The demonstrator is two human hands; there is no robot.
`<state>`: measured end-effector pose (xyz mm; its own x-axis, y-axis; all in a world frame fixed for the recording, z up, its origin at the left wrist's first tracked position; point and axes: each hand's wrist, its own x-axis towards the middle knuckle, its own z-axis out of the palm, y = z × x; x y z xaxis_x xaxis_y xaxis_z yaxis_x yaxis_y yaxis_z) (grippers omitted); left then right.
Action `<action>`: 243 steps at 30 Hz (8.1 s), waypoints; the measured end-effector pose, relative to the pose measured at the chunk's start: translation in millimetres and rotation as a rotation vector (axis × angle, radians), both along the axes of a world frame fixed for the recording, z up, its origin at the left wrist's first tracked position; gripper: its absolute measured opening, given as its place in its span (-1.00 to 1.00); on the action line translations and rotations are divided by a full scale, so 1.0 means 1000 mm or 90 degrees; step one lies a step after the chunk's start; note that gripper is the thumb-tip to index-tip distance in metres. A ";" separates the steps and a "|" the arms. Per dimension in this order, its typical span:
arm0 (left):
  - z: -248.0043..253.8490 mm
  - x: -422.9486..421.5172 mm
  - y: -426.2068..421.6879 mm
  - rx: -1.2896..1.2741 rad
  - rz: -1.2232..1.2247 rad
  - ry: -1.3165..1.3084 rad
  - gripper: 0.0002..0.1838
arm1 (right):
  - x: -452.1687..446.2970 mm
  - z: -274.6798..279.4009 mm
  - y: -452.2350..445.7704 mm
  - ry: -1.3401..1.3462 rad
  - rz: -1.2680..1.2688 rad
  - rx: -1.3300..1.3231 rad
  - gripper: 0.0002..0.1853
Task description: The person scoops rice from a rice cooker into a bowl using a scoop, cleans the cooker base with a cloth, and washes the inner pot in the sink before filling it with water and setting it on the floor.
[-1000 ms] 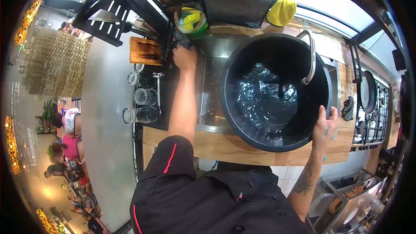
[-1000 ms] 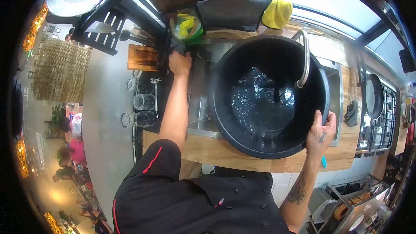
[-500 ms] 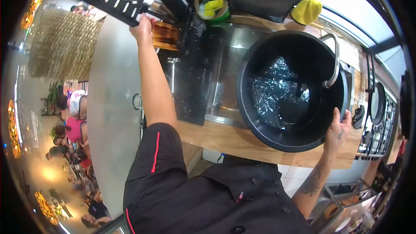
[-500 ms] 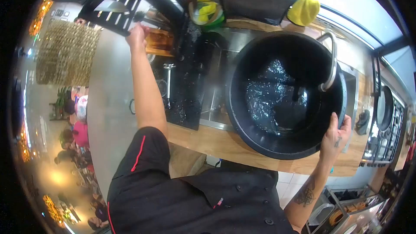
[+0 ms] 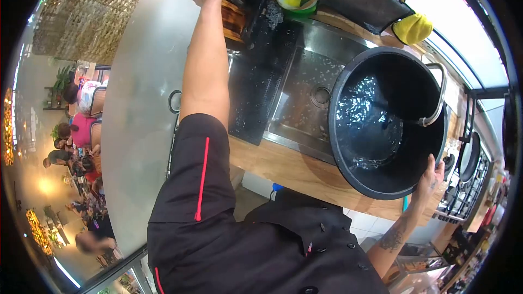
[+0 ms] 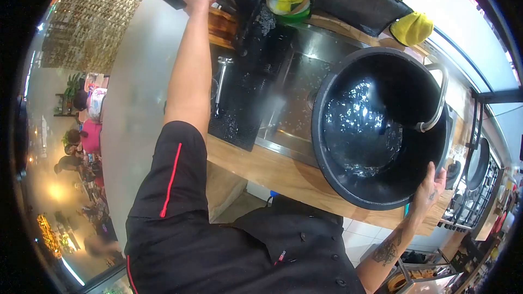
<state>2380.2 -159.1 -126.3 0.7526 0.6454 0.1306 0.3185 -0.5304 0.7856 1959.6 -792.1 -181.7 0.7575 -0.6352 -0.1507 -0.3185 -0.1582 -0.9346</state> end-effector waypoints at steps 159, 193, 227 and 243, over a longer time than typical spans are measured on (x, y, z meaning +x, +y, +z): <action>0.022 -0.204 0.050 0.424 -0.132 0.420 -0.08 | 0.004 0.011 0.009 0.049 0.017 -0.093 -0.67; -0.035 -0.021 0.019 0.516 -0.258 0.327 -0.29 | 0.004 0.006 0.009 0.032 0.002 -0.145 -0.81; -0.050 -0.177 0.049 0.605 -0.452 0.963 -0.16 | 0.010 0.022 0.032 0.039 -0.012 -0.142 -0.79; -0.042 -0.122 0.034 0.536 -0.366 0.506 0.00 | 0.009 0.025 0.030 0.075 0.004 -0.216 -0.74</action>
<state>2258.0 -124.8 -168.2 0.9515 0.1430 -0.2726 0.1035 -0.9826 -0.1539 1968.6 -761.6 -156.8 0.7513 -0.6598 -0.0181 -0.4190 -0.4556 -0.7854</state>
